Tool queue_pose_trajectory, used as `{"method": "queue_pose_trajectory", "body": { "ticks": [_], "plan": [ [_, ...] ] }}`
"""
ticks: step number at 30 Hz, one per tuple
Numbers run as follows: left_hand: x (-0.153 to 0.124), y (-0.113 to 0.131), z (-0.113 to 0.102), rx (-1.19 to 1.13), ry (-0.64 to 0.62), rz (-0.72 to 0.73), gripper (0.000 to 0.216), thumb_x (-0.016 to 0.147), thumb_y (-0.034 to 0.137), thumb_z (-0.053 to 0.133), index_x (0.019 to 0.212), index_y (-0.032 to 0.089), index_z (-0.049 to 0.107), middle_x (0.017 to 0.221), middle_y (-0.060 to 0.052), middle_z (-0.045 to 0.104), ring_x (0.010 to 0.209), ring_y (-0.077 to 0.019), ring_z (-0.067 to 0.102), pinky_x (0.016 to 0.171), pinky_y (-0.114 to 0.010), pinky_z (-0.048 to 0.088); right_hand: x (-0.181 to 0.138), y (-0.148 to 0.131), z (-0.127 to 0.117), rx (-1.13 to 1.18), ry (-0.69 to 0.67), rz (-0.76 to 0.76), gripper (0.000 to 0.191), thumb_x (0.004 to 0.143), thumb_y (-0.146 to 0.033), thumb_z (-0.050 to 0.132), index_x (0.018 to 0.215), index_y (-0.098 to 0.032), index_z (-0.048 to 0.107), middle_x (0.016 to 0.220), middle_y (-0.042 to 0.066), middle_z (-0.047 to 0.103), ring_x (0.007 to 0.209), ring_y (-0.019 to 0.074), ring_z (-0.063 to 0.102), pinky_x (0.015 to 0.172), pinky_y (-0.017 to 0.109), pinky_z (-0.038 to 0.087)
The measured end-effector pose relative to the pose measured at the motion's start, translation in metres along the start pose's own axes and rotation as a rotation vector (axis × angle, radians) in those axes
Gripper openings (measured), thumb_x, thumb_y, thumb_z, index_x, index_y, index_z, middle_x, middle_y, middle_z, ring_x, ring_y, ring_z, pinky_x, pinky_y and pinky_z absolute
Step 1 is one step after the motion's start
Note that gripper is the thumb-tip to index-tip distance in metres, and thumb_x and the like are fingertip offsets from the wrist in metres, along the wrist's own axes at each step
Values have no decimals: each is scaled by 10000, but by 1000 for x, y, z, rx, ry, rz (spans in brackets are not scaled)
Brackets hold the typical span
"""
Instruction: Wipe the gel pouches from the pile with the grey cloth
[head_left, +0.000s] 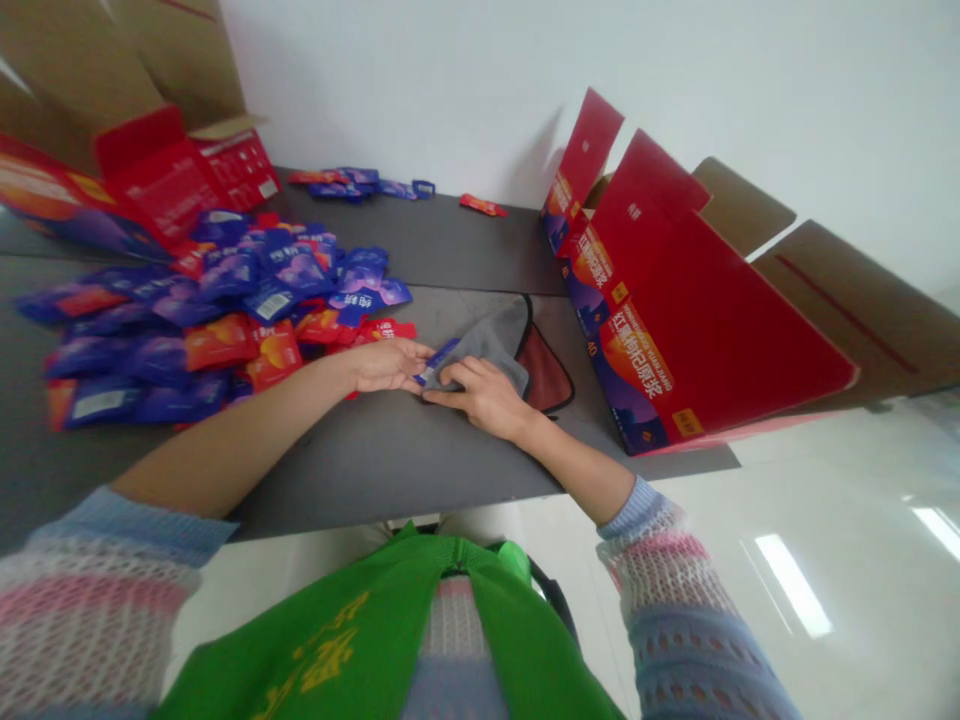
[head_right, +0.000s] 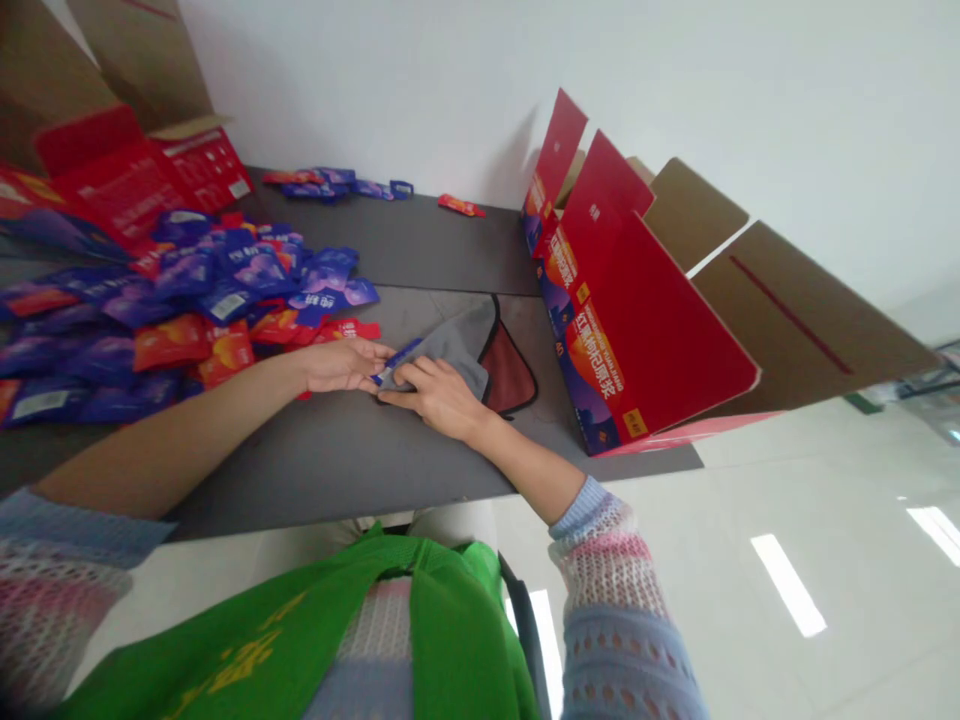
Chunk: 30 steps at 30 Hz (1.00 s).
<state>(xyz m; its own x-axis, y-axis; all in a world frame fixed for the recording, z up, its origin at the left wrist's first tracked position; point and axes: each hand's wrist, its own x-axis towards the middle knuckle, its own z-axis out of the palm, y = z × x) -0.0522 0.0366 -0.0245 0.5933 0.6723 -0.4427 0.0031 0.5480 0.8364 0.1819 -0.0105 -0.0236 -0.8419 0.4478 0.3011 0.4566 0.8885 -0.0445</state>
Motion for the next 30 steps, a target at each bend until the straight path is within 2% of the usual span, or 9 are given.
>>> {"method": "queue_pose_trajectory", "body": {
  "ticks": [5,10,14,17,21,26,30],
  "plan": [
    [-2,0,0,61,-6,23,440,761,101,719,1192,151,646,921,-65,703,837,-173,676,838,-374,580,1,-3,11,3,46,45,362,975,-177,538,1256,-351,687,1143,50,601,1037,206,464,793,339,365],
    [-1,-3,0,101,-22,58,435,786,140,713,1215,159,638,1044,-119,732,886,-195,709,844,-370,594,2,5,-2,69,-13,63,398,954,-130,542,1232,-365,704,1122,43,602,1011,197,472,768,316,367],
    [0,-4,-2,110,-29,68,385,811,145,688,1194,151,646,1074,-130,743,940,-227,727,899,-449,593,-2,21,-14,67,-66,73,403,957,-144,537,1254,-369,691,1096,44,606,1000,200,473,751,306,350],
    [-1,-2,-1,111,4,53,355,812,135,676,1167,135,658,1067,-140,751,967,-246,729,939,-494,577,-7,36,-17,47,-92,169,408,956,-129,523,1239,-362,700,1080,39,608,996,195,480,741,299,337],
    [-4,2,5,127,70,25,335,789,117,678,1124,136,679,1049,-138,760,952,-246,735,926,-477,588,-13,56,-17,-3,-100,322,429,936,-100,513,1208,-359,720,1067,41,618,976,205,483,718,299,321],
    [-5,3,9,130,110,20,317,757,145,710,1074,139,702,1062,-139,758,966,-262,733,896,-463,603,-17,68,-16,-72,-63,446,460,917,-76,497,1219,-340,722,1026,58,629,962,222,494,700,307,328],
    [-5,2,9,123,125,25,307,765,117,687,1072,136,698,1036,-134,760,908,-240,739,864,-455,614,-17,66,-19,-66,57,449,431,953,-90,450,1198,-302,734,1089,59,647,984,215,502,771,316,387]
  ]
}}
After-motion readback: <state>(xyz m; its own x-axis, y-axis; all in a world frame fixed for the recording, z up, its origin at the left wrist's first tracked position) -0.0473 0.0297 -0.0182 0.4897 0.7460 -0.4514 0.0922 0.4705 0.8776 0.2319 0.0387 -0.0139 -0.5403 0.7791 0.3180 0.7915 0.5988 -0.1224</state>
